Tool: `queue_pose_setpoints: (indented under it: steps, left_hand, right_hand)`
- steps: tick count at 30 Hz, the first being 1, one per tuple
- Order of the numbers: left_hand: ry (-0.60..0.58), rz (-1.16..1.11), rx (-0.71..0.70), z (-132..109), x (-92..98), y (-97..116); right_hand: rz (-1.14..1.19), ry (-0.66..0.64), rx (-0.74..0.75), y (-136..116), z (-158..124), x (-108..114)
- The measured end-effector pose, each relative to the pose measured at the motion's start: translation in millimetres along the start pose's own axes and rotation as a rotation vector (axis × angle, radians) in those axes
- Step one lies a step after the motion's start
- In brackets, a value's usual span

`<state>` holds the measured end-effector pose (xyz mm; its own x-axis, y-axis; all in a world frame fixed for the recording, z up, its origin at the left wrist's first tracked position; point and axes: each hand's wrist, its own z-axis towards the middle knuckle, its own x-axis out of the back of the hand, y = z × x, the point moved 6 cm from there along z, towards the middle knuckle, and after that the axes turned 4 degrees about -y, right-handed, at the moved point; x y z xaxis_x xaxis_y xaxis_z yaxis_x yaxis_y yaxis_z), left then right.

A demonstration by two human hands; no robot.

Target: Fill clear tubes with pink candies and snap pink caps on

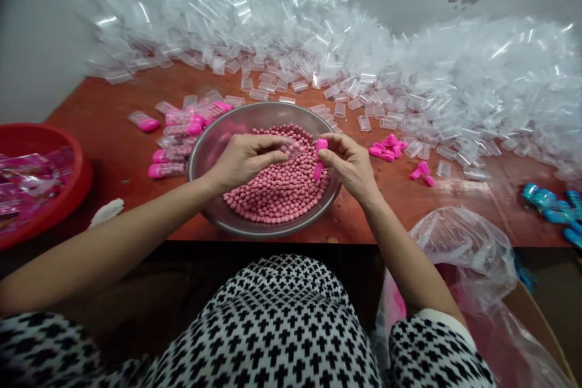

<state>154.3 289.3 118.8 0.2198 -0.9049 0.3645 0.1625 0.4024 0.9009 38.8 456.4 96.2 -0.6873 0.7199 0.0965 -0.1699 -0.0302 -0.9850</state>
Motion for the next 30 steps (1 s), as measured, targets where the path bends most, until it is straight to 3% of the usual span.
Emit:
queue_pose_setpoints:
  steps: [5,9,16,18,24,30]
  left_hand:
    - [0.004,0.101,0.024,1,6.0,-3]
    - [0.059,0.016,0.063,-2,7.3,-13]
    - [0.035,-0.672,0.182,0,-3.6,-22]
    - [0.045,-0.77,0.176,0,-3.6,-22]
    - [0.026,-0.668,0.074,-2,-1.5,-13]
    - [0.003,-0.561,0.044,-3,-3.8,-13]
  right_hand:
    - [0.033,0.003,-0.002,2,1,0]
    - [0.059,0.006,0.004,1,1,-1]
    - [0.03,-0.008,0.031,-11,-1,-3]
    - [0.011,-0.013,0.047,-16,0,-4]
    - [-0.034,-0.039,0.102,-31,3,-9]
    - [-0.255,-0.107,0.355,-64,7,-25]
